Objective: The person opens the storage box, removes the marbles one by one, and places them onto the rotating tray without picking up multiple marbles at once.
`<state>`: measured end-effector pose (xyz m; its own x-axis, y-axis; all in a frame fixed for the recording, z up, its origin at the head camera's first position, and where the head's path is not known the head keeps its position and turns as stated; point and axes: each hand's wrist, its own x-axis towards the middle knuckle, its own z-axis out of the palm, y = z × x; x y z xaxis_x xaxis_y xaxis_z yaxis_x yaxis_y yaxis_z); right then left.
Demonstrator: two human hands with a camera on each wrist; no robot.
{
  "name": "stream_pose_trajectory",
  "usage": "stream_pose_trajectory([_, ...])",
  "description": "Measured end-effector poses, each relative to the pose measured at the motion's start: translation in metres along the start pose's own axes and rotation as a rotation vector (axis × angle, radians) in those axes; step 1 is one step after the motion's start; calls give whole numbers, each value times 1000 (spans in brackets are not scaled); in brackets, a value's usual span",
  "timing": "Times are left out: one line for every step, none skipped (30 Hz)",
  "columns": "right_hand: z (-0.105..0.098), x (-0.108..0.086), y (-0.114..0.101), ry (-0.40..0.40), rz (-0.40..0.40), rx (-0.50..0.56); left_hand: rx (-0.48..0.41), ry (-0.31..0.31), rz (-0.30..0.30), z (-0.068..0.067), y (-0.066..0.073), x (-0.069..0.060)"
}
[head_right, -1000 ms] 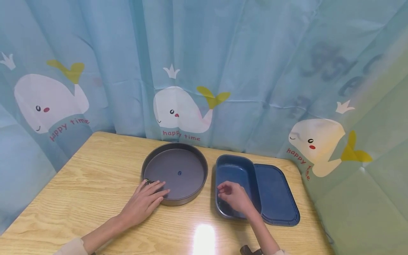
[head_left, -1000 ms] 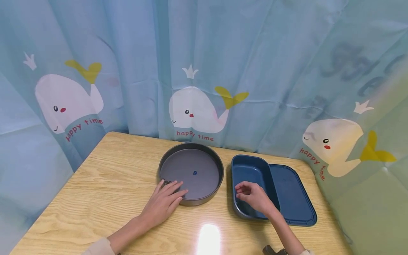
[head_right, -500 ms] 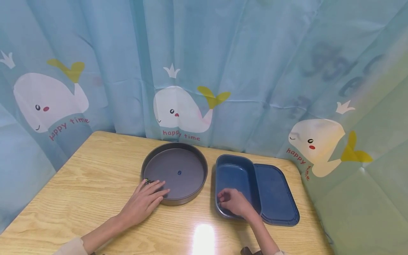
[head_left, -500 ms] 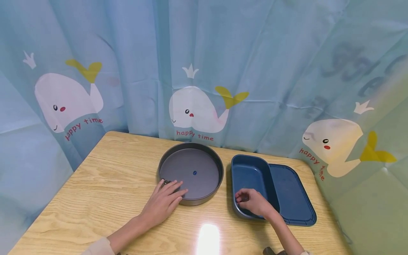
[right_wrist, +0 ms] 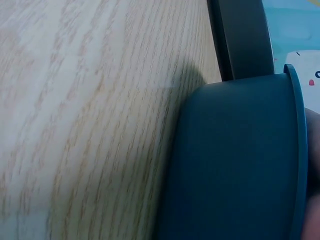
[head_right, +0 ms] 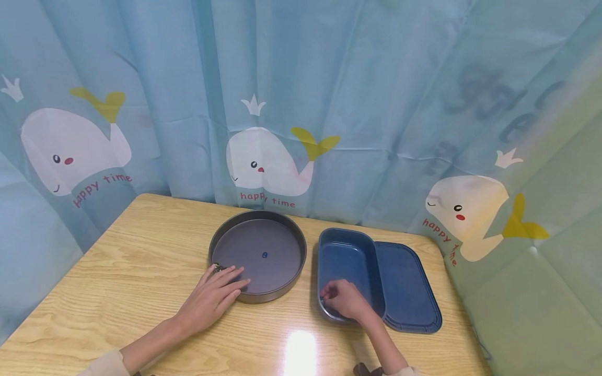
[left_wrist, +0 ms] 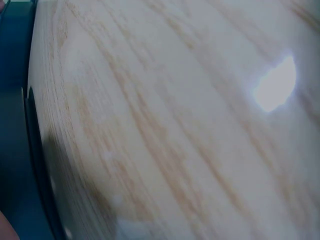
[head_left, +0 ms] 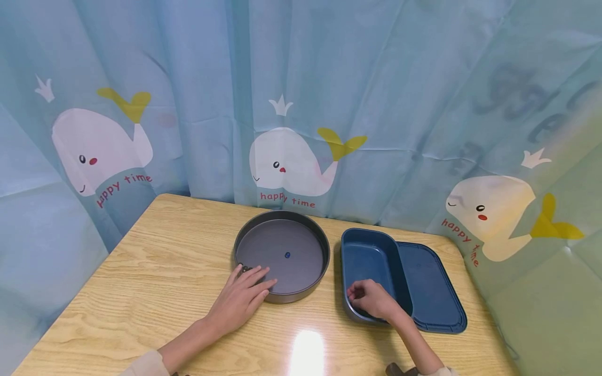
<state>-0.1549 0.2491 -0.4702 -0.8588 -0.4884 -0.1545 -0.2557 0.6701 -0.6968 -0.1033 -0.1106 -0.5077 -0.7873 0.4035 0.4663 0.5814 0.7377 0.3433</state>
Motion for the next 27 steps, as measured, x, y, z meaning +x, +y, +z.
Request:
stream_pose_trajectory([0,0,0,5,-3,-9,0,-1,-1,0,0,0])
stream_pose_trajectory([1,1,-1,7,-1,-12,-2,-2,-2,0,0,0])
stream_pose_trajectory([1,1,-1,10,1,-10,-3,-3,-4,0,0,0])
stream_pose_trajectory([1,1,-2,11,4,-10,-3,-4,-5,0,0,0])
stream_pose_trajectory([1,1,-1,13,8,-10,-4,-4,-6,0,0,0])
stream_pose_trajectory([2,1,-1,14,12,-11,-5,-5,-6,0,0,0])
stream_pose_trajectory([2,2,-1,15,14,-13,-5,-6,-7,0,0,0])
stream_pose_trajectory([2,2,-1,17,16,-19,-5,-6,-7,1,0,0])
stream_pose_trajectory([3,2,0,19,17,-24,-4,-6,-8,1,0,0])
stream_pose_trajectory([3,3,0,20,19,-31,-5,-6,-7,1,0,0])
stream_pose_trajectory([4,3,1,22,23,-34,-5,-6,-7,1,0,0])
stream_pose_trajectory([4,4,1,23,25,-36,-6,-5,-7,1,0,0])
stream_pose_trajectory([4,4,2,25,28,-39,-5,-6,-6,1,0,0])
stream_pose_trajectory([5,4,2,26,31,-40,-3,-5,-6,1,0,0])
stream_pose_trajectory([5,5,2,27,35,-38,-2,-5,-5,1,0,0])
stream_pose_trajectory([5,5,2,26,40,-37,0,-5,-5,1,0,0])
stream_pose_trajectory([5,5,2,26,41,-34,1,-5,-5,1,0,0])
stream_pose_trajectory([5,5,2,24,40,-32,2,-5,-6,1,0,0])
stream_pose_trajectory([5,5,2,22,41,-31,4,-5,-6,1,0,0])
stream_pose_trajectory([4,5,2,19,42,-28,4,-5,-6,1,0,-1])
stream_pose_trajectory([4,5,2,16,41,-28,4,-5,-7,1,0,-1])
stream_pose_trajectory([4,5,1,13,40,-27,3,-6,-7,0,0,-1])
stream_pose_trajectory([4,4,1,12,36,-25,3,-6,-7,0,0,-1])
stream_pose_trajectory([3,4,1,13,33,-28,1,-6,-8,0,0,0])
stream_pose_trajectory([3,4,1,13,30,-30,0,-7,-9,0,0,0])
stream_pose_trajectory([2,4,0,14,25,-28,0,-7,-10,0,0,0])
stream_pose_trajectory([1,3,0,18,18,-28,0,-8,-10,0,0,0])
